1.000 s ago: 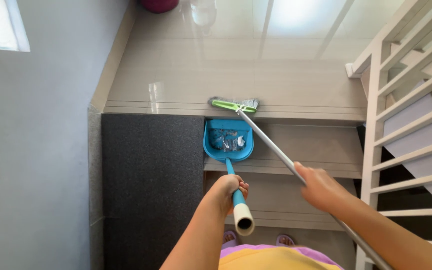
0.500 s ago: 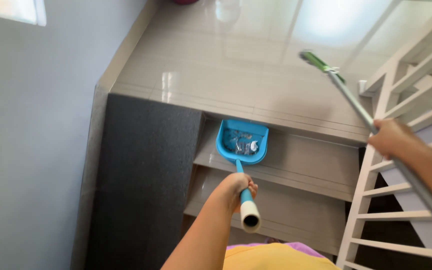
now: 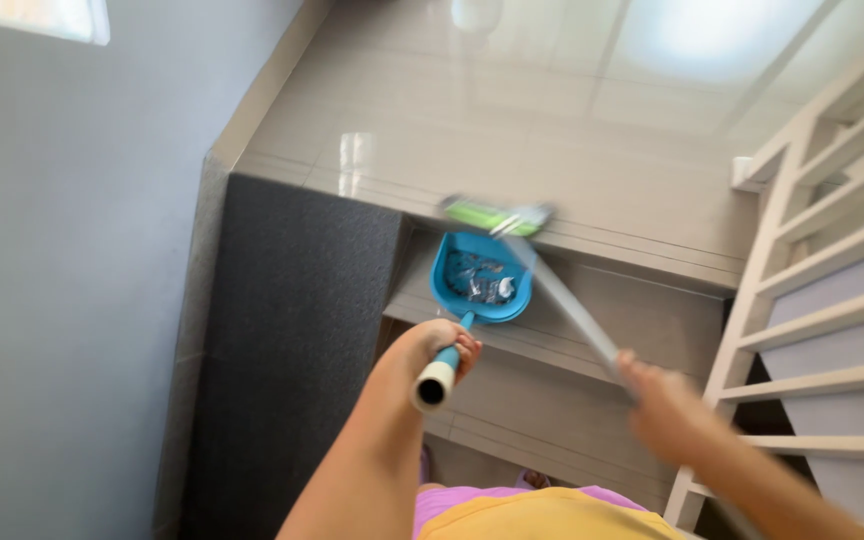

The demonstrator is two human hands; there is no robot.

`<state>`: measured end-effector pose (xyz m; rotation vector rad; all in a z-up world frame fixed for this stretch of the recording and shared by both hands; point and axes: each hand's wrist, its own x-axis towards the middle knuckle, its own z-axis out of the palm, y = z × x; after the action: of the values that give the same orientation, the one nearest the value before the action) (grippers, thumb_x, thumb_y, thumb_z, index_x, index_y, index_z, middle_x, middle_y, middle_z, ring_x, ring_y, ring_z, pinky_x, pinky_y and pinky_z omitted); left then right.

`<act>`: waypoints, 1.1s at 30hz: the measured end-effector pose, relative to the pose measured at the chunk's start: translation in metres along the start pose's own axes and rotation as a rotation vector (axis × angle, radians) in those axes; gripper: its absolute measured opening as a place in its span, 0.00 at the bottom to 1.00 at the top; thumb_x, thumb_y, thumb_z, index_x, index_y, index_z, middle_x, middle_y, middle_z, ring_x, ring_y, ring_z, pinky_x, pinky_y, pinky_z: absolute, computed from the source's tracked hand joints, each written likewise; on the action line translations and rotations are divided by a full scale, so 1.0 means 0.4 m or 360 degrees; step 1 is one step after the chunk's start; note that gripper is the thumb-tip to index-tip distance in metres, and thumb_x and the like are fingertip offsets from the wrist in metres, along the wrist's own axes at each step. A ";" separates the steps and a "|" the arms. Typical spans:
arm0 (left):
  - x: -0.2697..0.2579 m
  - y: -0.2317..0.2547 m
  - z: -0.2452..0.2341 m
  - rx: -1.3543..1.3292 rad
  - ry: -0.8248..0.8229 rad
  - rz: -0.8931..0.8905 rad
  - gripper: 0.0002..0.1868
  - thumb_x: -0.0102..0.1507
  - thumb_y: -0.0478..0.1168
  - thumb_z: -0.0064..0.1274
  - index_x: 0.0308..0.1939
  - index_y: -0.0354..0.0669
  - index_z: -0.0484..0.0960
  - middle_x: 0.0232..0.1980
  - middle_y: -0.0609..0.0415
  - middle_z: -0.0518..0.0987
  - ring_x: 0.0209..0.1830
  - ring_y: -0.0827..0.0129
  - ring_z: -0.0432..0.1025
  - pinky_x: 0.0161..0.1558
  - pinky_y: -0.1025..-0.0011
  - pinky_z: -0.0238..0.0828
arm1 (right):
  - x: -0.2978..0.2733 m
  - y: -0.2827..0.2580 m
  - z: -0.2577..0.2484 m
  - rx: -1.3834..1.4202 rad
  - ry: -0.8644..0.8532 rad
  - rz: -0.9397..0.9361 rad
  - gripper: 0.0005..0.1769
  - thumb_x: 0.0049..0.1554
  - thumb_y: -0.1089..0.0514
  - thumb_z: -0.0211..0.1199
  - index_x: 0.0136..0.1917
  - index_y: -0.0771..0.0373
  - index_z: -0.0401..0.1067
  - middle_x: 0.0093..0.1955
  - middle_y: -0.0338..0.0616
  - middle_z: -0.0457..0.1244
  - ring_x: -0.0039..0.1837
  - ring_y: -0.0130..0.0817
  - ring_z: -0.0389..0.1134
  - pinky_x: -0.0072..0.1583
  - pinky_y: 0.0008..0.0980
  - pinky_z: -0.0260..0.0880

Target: The person sweeps the upper floor and each step of a staircase using a broom, collecting debris into a handheld dustpan while moving down the stairs.

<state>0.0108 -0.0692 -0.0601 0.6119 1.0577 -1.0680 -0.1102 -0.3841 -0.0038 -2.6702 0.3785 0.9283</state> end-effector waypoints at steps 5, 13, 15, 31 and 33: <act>-0.120 -0.005 0.031 0.0058 0.0107 0.0029 0.13 0.70 0.38 0.39 0.33 0.34 0.71 0.21 0.60 0.71 0.12 0.82 0.64 0.12 0.87 0.66 | -0.231 -0.071 -0.064 0.0331 -0.0163 0.0059 0.45 0.55 0.64 0.58 0.81 0.37 0.51 0.40 0.56 0.70 0.40 0.46 0.70 0.46 0.42 0.71; -0.096 -0.017 0.020 0.0110 0.0040 0.0007 0.13 0.69 0.36 0.39 0.28 0.44 0.65 0.20 0.60 0.69 0.12 0.83 0.63 0.12 0.87 0.64 | -0.359 -0.010 -0.038 0.0528 0.0353 0.0506 0.44 0.53 0.60 0.65 0.78 0.35 0.56 0.28 0.57 0.66 0.31 0.46 0.69 0.42 0.45 0.70; -0.100 -0.026 -0.006 0.0170 0.0025 0.0037 0.13 0.69 0.35 0.39 0.28 0.43 0.64 0.20 0.61 0.69 0.12 0.83 0.63 0.13 0.86 0.65 | -0.370 0.028 0.004 0.0616 0.0364 0.0660 0.42 0.55 0.61 0.63 0.80 0.36 0.59 0.26 0.56 0.62 0.28 0.46 0.66 0.38 0.46 0.67; -0.348 -0.027 -0.217 0.0540 0.0167 0.0024 0.13 0.70 0.35 0.39 0.29 0.42 0.67 0.20 0.63 0.68 0.10 0.85 0.62 0.11 0.88 0.63 | -0.168 0.461 0.378 0.0564 0.0224 0.1011 0.40 0.55 0.65 0.65 0.80 0.51 0.64 0.26 0.56 0.65 0.24 0.48 0.70 0.28 0.45 0.73; -0.356 -0.024 -0.237 0.0446 0.0172 -0.0025 0.13 0.70 0.36 0.38 0.29 0.41 0.67 0.20 0.63 0.68 0.10 0.85 0.63 0.11 0.88 0.65 | -0.087 0.403 0.307 0.0393 0.0159 0.0959 0.33 0.56 0.64 0.62 0.75 0.55 0.69 0.29 0.54 0.65 0.26 0.47 0.72 0.31 0.43 0.76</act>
<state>-0.0487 0.0622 0.0323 0.8955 1.0143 -1.2186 -0.2594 -0.4847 -0.1034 -2.4055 1.2793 0.8235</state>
